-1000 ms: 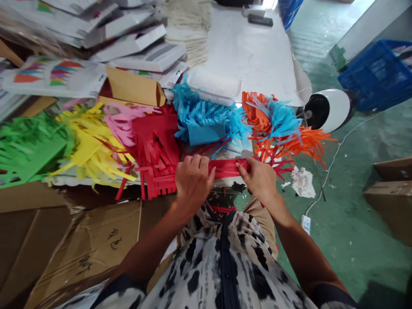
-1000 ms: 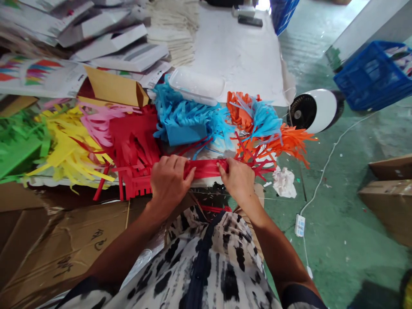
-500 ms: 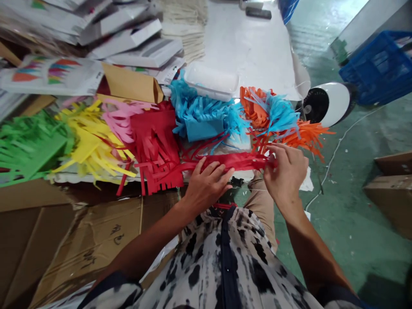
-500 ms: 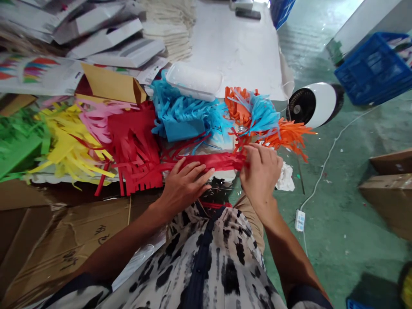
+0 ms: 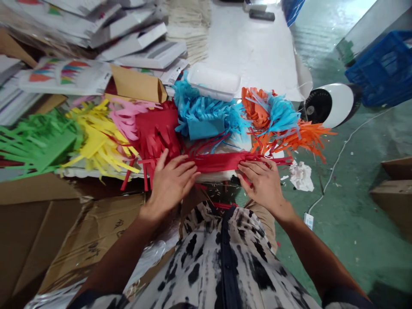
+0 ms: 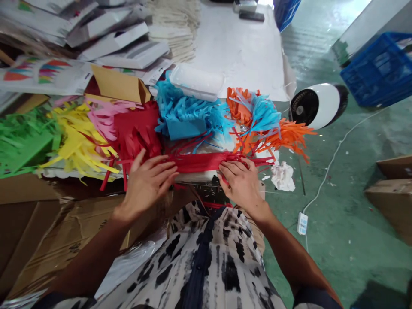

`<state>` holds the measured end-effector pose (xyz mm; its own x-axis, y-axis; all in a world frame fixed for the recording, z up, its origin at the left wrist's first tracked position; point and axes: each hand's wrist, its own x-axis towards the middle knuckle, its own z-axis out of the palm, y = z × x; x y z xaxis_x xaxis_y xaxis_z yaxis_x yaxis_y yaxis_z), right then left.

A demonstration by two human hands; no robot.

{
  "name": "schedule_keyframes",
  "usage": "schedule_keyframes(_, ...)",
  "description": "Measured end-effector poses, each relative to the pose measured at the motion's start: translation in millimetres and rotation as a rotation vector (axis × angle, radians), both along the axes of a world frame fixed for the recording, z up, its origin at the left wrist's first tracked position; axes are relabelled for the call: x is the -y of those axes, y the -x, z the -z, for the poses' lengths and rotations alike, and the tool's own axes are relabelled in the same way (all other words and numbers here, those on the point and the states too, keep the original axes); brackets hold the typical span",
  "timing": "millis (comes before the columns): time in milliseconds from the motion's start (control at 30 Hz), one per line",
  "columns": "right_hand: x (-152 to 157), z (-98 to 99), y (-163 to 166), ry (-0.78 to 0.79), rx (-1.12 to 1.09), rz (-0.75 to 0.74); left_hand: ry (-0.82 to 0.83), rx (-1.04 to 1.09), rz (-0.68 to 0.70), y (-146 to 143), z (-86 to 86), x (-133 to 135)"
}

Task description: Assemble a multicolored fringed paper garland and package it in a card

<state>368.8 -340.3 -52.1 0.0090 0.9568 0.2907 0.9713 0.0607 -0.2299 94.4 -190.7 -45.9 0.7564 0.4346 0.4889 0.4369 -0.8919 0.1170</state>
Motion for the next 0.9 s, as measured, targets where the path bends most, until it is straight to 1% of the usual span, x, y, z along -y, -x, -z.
schedule_keyframes(67, -2, -0.2, 0, 0.008, 0.007, -0.016, -0.040, 0.043, -0.099, 2, -8.8, 1)
schedule_keyframes(100, -3, 0.5, 0, 0.018, 0.012, -0.023, -0.054, 0.073, -0.108, -3, -11.6, 4)
schedule_keyframes(133, -5, 1.6, 1, 0.022, 0.016, -0.026, -0.063, 0.100, -0.079, -11, -12.8, 9)
schedule_keyframes(167, -7, 3.1, 1, 0.025, 0.021, -0.027, -0.065, 0.111, -0.015, -21, -12.2, 13)
schedule_keyframes(233, -11, 6.0, 1, 0.025, 0.022, -0.025, -0.045, 0.069, 0.147, -45, -6.1, 22)
schedule_keyframes(267, -12, 6.9, -2, 0.020, 0.013, -0.020, -0.027, 0.031, 0.192, -56, -1.6, 25)
schedule_keyframes(333, -16, 5.6, -11, 0.001, -0.013, 0.017, 0.029, -0.033, 0.202, -72, 7.6, 27)
schedule_keyframes(367, -17, 2.8, -19, -0.022, -0.026, 0.064, 0.060, -0.048, 0.191, -77, 11.3, 26)
schedule_keyframes(433, -16, -7.6, -35, -0.113, -0.049, 0.214, 0.115, -0.051, 0.178, -80, 15.6, 21)
schedule_keyframes(500, -12, -21.7, -46, -0.266, -0.067, 0.386, 0.147, -0.041, 0.194, -79, 15.9, 17)
schedule_keyframes(533, -9, -28.4, -47, -0.349, -0.067, 0.445, 0.157, -0.039, 0.205, -77, 15.2, 16)
schedule_keyframes(567, -5, -33.6, -45, -0.412, -0.059, 0.467, 0.167, -0.037, 0.213, -75, 14.2, 15)
schedule_keyframes(600, -2, -36.7, -39, -0.440, -0.048, 0.433, 0.179, -0.037, 0.219, -73, 13.1, 16)
schedule_keyframes(633, 1, -37.3, -30, -0.428, -0.036, 0.348, 0.194, -0.036, 0.227, -71, 12.3, 18)
schedule_keyframes(667, 3, -35.3, -19, -0.370, -0.028, 0.223, 0.213, -0.034, 0.235, -69, 11.7, 21)
schedule_keyframes(733, 6, -25.1, 3, -0.169, -0.022, -0.048, 0.248, -0.031, 0.248, -64, 11.7, 28)
schedule_keyframes(767, 6, -18.2, 12, -0.071, -0.019, -0.127, 0.258, -0.032, 0.254, -61, 12.2, 31)
schedule_keyframes(800, 6, -11.1, 19, 0.006, -0.016, -0.163, 0.264, -0.034, 0.260, -57, 13.1, 33)
schedule_keyframes(833, 7, -4.4, 22, 0.056, -0.013, -0.166, 0.262, -0.036, 0.262, -53, 14.2, 34)
schedule_keyframes(900, 10, 6.1, 23, 0.082, -0.010, -0.150, 0.246, -0.030, 0.255, -45, 17.1, 34)
